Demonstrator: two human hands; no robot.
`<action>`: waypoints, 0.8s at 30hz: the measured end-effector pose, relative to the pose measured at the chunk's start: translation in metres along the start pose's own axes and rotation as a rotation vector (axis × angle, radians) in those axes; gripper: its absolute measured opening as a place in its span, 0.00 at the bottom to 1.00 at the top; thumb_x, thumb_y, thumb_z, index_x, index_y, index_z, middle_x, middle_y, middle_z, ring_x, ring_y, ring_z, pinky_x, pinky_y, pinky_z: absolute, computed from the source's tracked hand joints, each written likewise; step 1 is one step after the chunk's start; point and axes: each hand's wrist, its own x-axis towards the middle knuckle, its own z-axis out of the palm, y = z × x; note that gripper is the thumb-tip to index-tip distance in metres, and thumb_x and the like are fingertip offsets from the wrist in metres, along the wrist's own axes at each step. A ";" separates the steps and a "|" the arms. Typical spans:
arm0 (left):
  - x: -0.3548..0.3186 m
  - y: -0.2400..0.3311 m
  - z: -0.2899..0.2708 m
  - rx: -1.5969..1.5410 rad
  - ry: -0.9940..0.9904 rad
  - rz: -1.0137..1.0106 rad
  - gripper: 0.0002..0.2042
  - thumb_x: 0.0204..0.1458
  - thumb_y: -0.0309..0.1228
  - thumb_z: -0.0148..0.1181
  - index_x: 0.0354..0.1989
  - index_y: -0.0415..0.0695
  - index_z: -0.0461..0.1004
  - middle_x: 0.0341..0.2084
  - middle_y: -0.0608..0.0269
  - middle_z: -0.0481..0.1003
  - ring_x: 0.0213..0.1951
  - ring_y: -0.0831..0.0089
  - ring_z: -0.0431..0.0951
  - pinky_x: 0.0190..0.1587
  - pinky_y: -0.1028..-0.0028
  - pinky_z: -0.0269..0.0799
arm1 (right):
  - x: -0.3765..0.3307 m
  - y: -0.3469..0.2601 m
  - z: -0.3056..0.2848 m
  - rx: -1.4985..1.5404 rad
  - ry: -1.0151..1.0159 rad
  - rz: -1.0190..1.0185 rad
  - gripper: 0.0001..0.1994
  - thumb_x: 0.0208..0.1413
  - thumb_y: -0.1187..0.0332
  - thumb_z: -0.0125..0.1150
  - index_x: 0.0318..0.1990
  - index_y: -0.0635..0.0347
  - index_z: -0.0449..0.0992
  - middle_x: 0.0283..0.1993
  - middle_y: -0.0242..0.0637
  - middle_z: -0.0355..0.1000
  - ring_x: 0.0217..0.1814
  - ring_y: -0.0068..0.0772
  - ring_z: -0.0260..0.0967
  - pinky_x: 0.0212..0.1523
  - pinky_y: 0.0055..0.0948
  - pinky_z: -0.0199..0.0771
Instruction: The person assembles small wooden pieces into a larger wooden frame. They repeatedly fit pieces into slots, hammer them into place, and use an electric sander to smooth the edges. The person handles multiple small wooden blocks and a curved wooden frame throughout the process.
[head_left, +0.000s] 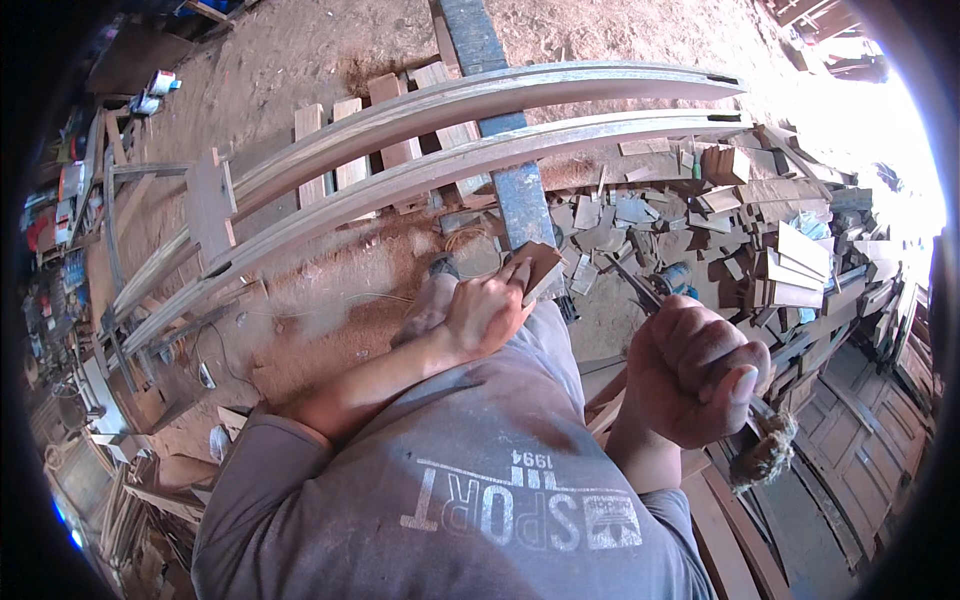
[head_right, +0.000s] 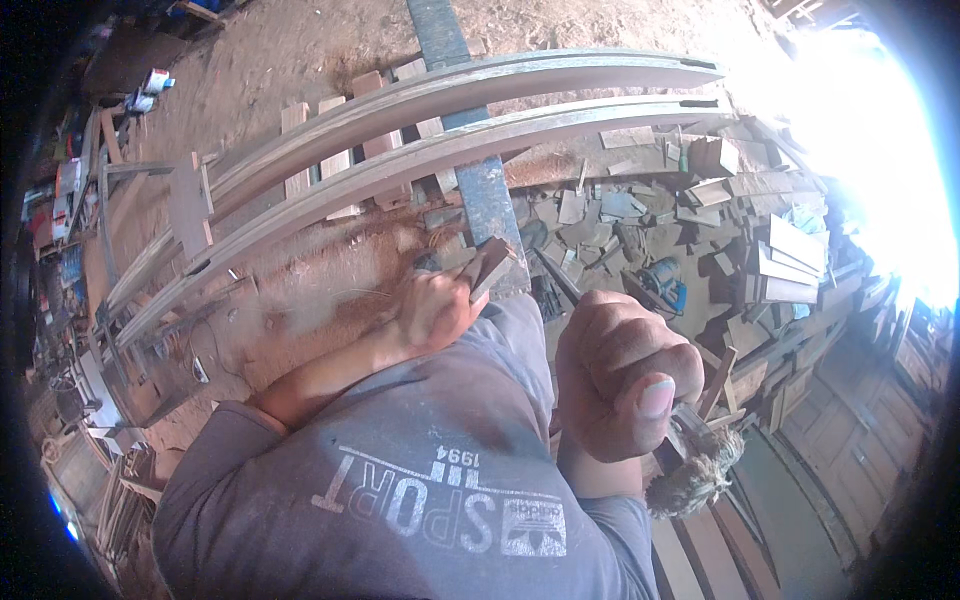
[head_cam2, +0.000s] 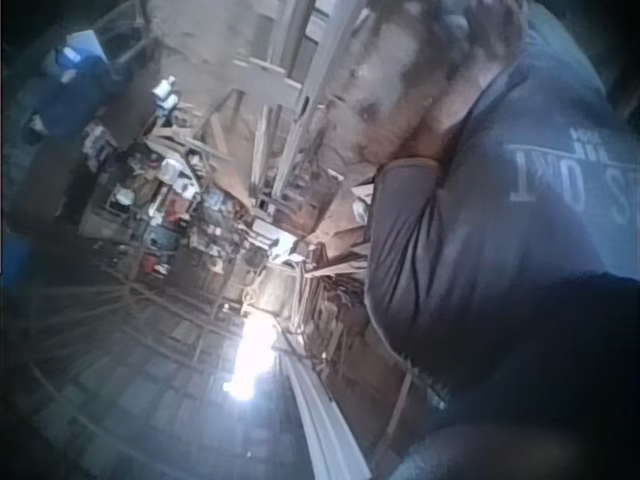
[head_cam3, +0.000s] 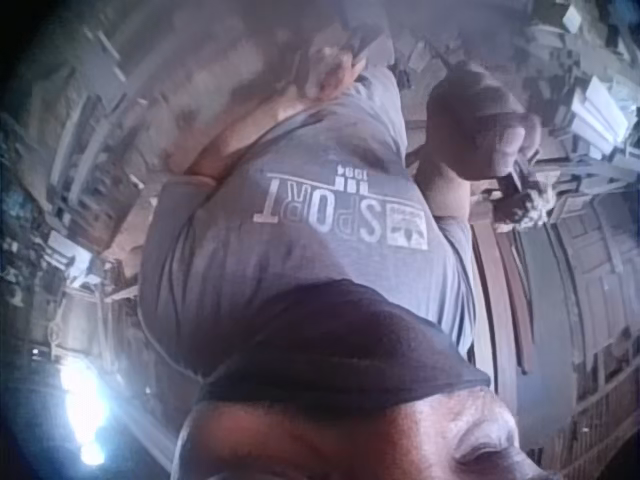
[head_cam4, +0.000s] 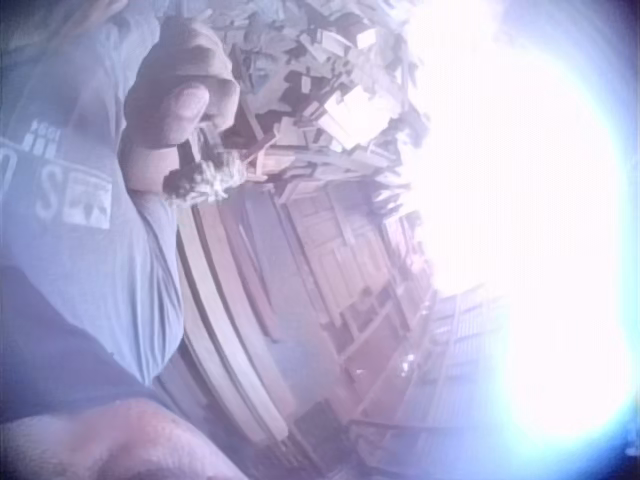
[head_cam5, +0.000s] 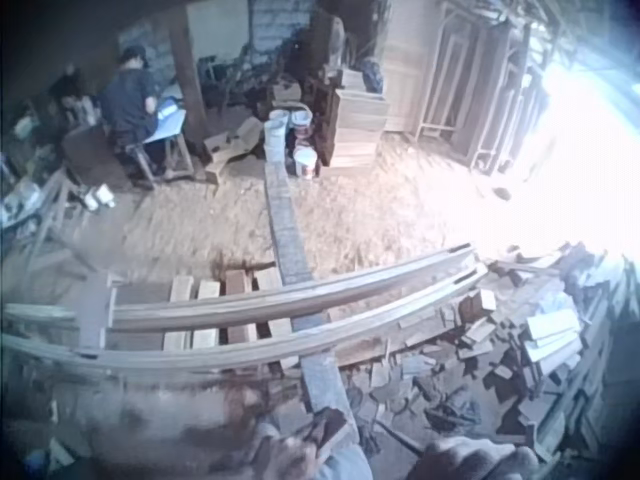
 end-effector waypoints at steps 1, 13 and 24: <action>0.000 0.002 -0.003 0.020 -0.006 0.010 0.29 0.57 0.37 0.70 0.62 0.29 0.74 0.50 0.38 0.82 0.41 0.49 0.88 0.39 0.58 0.86 | -0.008 0.017 -0.013 -0.101 0.025 0.081 0.18 0.67 0.64 0.54 0.24 0.49 0.59 0.18 0.26 0.54 0.18 0.25 0.49 0.25 0.32 0.53; -0.003 -0.005 0.004 0.013 -0.046 -0.004 0.30 0.58 0.39 0.69 0.62 0.28 0.74 0.54 0.33 0.79 0.43 0.48 0.88 0.44 0.58 0.86 | 0.005 -0.008 0.010 0.240 0.019 -0.091 0.15 0.67 0.65 0.57 0.26 0.48 0.64 0.23 0.27 0.62 0.22 0.27 0.57 0.23 0.33 0.53; -0.005 -0.007 0.012 0.010 0.016 0.026 0.21 0.54 0.36 0.71 0.53 0.35 0.80 0.56 0.40 0.80 0.38 0.49 0.88 0.37 0.56 0.86 | -0.010 0.006 -0.009 -0.219 -0.058 -0.055 0.11 0.67 0.62 0.57 0.29 0.49 0.72 0.24 0.24 0.61 0.22 0.31 0.59 0.26 0.34 0.60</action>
